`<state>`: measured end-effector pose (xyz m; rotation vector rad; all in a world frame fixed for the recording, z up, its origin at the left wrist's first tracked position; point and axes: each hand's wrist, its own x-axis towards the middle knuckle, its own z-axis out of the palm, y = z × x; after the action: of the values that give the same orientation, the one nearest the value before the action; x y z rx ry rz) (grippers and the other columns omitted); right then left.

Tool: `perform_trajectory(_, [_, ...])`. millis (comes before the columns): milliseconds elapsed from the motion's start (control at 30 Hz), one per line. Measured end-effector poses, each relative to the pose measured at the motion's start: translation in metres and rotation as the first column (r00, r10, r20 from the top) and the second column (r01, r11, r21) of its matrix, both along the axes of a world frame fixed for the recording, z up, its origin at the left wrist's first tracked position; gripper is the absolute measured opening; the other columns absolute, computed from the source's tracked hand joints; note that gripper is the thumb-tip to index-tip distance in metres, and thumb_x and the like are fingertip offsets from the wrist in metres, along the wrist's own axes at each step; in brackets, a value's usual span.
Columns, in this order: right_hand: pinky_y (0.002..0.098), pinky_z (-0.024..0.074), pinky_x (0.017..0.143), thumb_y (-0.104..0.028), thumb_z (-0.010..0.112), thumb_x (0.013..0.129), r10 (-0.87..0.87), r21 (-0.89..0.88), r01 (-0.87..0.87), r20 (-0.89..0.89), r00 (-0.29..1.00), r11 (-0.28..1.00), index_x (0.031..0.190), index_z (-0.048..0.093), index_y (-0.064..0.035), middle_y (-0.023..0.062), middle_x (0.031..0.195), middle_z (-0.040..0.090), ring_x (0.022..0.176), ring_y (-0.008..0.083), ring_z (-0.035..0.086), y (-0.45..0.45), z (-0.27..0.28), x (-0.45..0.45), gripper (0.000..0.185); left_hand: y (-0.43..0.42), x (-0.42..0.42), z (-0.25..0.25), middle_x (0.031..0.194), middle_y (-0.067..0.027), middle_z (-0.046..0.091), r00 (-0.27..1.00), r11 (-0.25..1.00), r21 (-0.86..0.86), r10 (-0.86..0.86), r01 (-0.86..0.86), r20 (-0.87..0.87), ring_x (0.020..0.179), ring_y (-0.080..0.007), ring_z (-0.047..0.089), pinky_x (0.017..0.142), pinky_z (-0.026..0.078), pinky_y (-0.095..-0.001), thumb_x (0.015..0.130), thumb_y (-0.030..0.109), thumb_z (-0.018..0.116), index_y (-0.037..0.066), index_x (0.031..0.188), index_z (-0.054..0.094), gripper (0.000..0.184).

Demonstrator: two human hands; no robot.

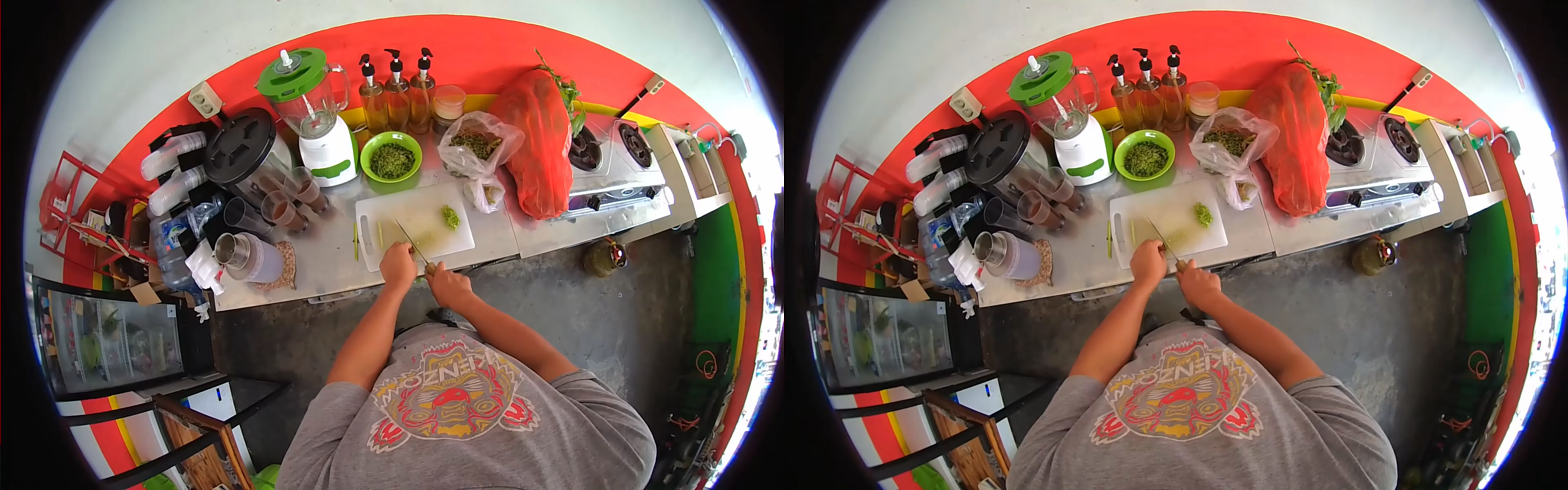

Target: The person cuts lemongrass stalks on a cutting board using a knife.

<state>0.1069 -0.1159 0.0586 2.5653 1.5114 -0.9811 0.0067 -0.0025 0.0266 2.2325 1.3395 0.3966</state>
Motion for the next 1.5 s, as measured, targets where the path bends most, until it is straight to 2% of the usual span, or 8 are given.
perform_trajectory(67, [0.0499, 0.0542, 0.087, -0.047, 0.044, 0.104, -0.06, -0.032, 0.059, -0.037, 0.998, 0.998, 0.117, 0.045, -0.0009, 0.0249, 0.108, 0.071, 0.102, 0.0403, 0.07, -0.005, -0.01, -0.006, 0.047, -0.002, -0.001, -0.003, 0.09, -0.0103, 0.066, 0.999, 1.0, -0.004, 0.013, -0.013, 0.036, 0.089, -0.0338, 0.066, 0.073, 0.054, -0.0461, 0.083, 0.009, 0.065, 0.01, 0.085, 0.07, 0.006])
perform_trajectory(500, [0.0532, 0.0514, 0.092, -0.044, 0.048, 0.103, -0.012, -0.113, 0.003, -0.079, 0.997, 0.994, 0.122, 0.042, 0.0008, 0.0275, 0.113, 0.069, 0.109, 0.0426, 0.067, -0.002, -0.007, 0.001, 0.049, -0.008, -0.004, -0.005, 0.099, -0.0101, 0.058, 0.985, 0.994, -0.056, 0.102, -0.095, 0.142, 0.096, -0.0326, 0.061, 0.077, 0.052, -0.0452, 0.082, 0.004, 0.065, 0.012, 0.089, 0.07, 0.01])
perform_trajectory(667, [0.0538, 0.0511, 0.092, -0.044, 0.048, 0.103, 0.007, -0.086, -0.015, -0.093, 0.996, 0.996, 0.122, 0.041, 0.0002, 0.0273, 0.113, 0.069, 0.109, 0.0432, 0.067, -0.004, 0.009, 0.003, 0.049, -0.002, -0.007, -0.022, 0.098, -0.0118, 0.058, 0.961, 0.995, -0.074, 0.09, -0.073, 0.262, 0.094, -0.0339, 0.06, 0.08, 0.051, -0.0449, 0.079, -0.001, 0.068, 0.007, 0.088, 0.07, 0.011])
perform_trajectory(767, [0.0541, 0.0508, 0.092, -0.044, 0.048, 0.103, -0.044, -0.089, 0.036, -0.08, 0.996, 0.995, 0.121, 0.042, 0.0003, 0.0267, 0.113, 0.069, 0.109, 0.0428, 0.067, -0.014, -0.015, -0.006, 0.048, -0.001, -0.008, -0.031, 0.098, -0.0135, 0.057, 0.95, 0.997, -0.055, 0.06, -0.046, 0.306, 0.094, -0.035, 0.06, 0.082, 0.05, -0.0447, 0.078, -0.004, 0.069, 0.003, 0.088, 0.07, 0.012])
perform_trajectory(967, [0.0522, 0.0523, 0.09, -0.043, 0.048, 0.103, 0.031, -0.085, -0.04, -0.1, 0.994, 0.996, 0.128, 0.039, 0.0033, 0.0275, 0.11, 0.069, 0.107, 0.0421, 0.067, -0.001, 0.002, 0.005, 0.053, -0.002, -0.009, -0.025, 0.096, -0.0154, 0.057, 0.945, 0.997, -0.06, 0.066, -0.049, 0.32, 0.093, -0.0362, 0.06, 0.082, 0.05, -0.0449, 0.077, -0.004, 0.069, 0.0, 0.086, 0.071, 0.009])
perform_trajectory(1200, [0.0513, 0.0546, 0.087, -0.041, 0.05, 0.103, -0.022, -0.054, 0.019, -0.062, 0.998, 0.998, 0.124, 0.041, 0.0032, 0.0263, 0.106, 0.071, 0.101, 0.0415, 0.069, -0.008, 0.0, -0.013, 0.05, 0.001, -0.01, -0.032, 0.096, -0.0169, 0.059, 0.941, 0.991, -0.129, 0.087, -0.047, 0.327, 0.092, -0.0369, 0.06, 0.082, 0.05, -0.0452, 0.077, -0.006, 0.068, -0.001, 0.088, 0.071, 0.012])
perform_trajectory(1267, [0.0514, 0.0554, 0.085, -0.038, 0.052, 0.101, 0.015, -0.019, -0.016, -0.058, 0.998, 1.0, 0.127, 0.04, 0.0043, 0.0263, 0.103, 0.071, 0.098, 0.0421, 0.07, 0.001, 0.005, -0.005, 0.051, 0.001, -0.011, -0.03, 0.095, -0.017, 0.059, 0.949, 0.997, -0.064, 0.062, -0.044, 0.308, 0.092, -0.0371, 0.06, 0.082, 0.05, -0.0452, 0.078, -0.006, 0.068, -0.002, 0.089, 0.071, 0.013])
perform_trajectory(1500, [0.0529, 0.0555, 0.084, -0.025, 0.057, 0.093, -0.044, -0.006, 0.044, -0.041, 0.998, 0.999, 0.118, 0.043, 0.0025, 0.028, 0.102, 0.07, 0.097, 0.0432, 0.07, -0.015, -0.016, -0.012, 0.039, 0.002, -0.01, -0.026, 0.094, -0.0171, 0.059, 0.943, 0.994, -0.104, 0.068, -0.035, 0.326, 0.09, -0.0371, 0.061, 0.081, 0.05, -0.0448, 0.078, -0.007, 0.068, -0.002, 0.086, 0.071, 0.01])
